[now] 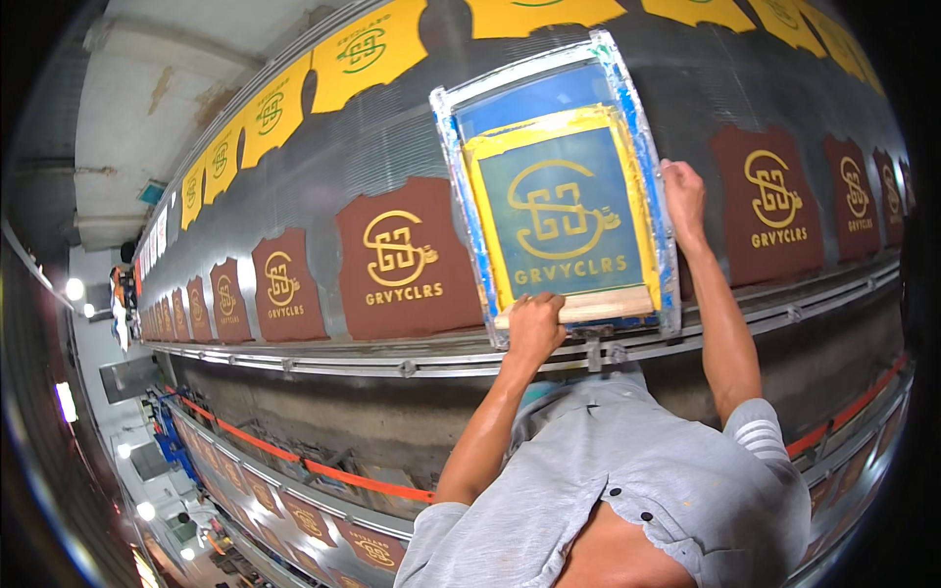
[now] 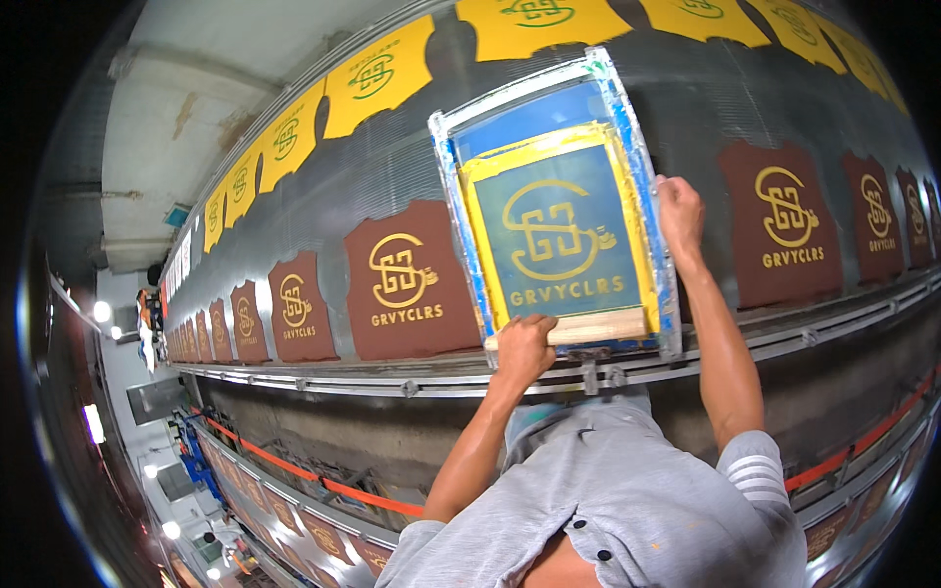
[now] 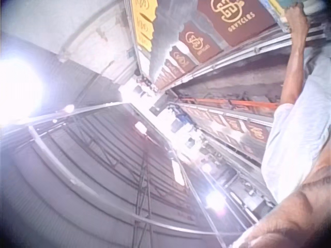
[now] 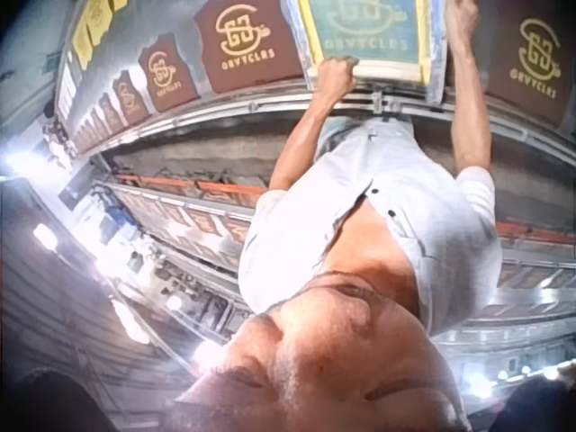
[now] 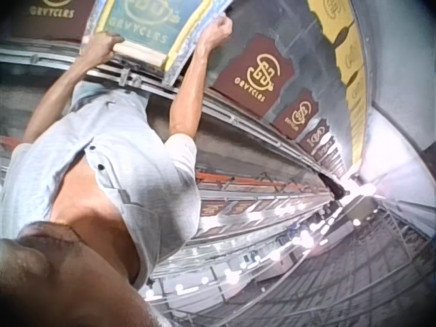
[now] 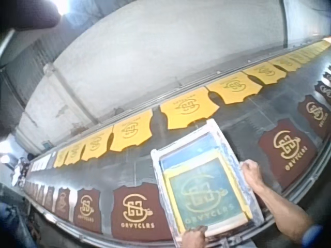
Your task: The person uses a squeegee to press yellow ink through a screen-printing stencil onto a maroon t-shirt on a conveyor. After completing the print, the person lifts the screen and walks down the line to the next station.
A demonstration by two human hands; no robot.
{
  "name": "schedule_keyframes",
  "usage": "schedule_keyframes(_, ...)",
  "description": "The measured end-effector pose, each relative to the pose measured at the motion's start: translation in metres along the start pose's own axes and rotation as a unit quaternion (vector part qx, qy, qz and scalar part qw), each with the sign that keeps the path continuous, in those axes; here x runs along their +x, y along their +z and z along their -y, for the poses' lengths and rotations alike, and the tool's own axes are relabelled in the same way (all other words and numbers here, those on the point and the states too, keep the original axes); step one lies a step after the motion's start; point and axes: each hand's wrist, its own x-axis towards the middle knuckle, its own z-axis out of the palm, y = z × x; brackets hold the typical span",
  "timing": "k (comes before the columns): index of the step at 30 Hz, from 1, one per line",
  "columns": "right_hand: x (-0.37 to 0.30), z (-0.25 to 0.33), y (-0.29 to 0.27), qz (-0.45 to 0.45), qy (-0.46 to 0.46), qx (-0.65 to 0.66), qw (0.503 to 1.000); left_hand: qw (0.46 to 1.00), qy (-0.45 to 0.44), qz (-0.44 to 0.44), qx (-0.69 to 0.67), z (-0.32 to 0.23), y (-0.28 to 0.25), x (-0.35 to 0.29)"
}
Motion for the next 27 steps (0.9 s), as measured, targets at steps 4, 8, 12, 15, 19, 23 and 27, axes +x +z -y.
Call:
schedule_keyframes(4, -0.051, -0.006, 0.124, 0.016, -0.024, 0.160, 0.987, 0.999, -0.029, -0.028, -0.031, 0.111, -0.033, -0.041)
schedule_keyframes(8, -0.118, 0.037, 0.236, 0.027, -0.060, 0.097, 0.993, 0.999, -0.021, -0.029, 0.014, 0.216, -0.079, -0.087)
schedule_keyframes(12, -0.157, 0.080, 0.285, 0.004, 0.032, 0.034, 0.999, 0.998, -0.043, 0.025, 0.045, 0.281, -0.106, -0.110)
schedule_keyframes(15, -0.166, 0.083, 0.298, -0.011, 0.022, 0.026, 0.999, 0.998, -0.032, 0.026, 0.050, 0.293, -0.109, -0.120)
schedule_keyframes(19, -0.170, 0.085, 0.308, 0.002, 0.054, -0.003, 0.999, 0.999, -0.002, -0.029, 0.028, 0.294, -0.108, -0.137)
schedule_keyframes(23, -0.172, 0.095, 0.309, 0.013, 0.088, -0.065, 0.994, 0.993, -0.058, 0.094, 0.034, 0.300, -0.115, -0.126)
schedule_keyframes(27, -0.170, 0.107, 0.307, 0.031, 0.092, -0.111, 0.989, 0.966, -0.109, 0.226, 0.066, 0.318, -0.127, -0.065)
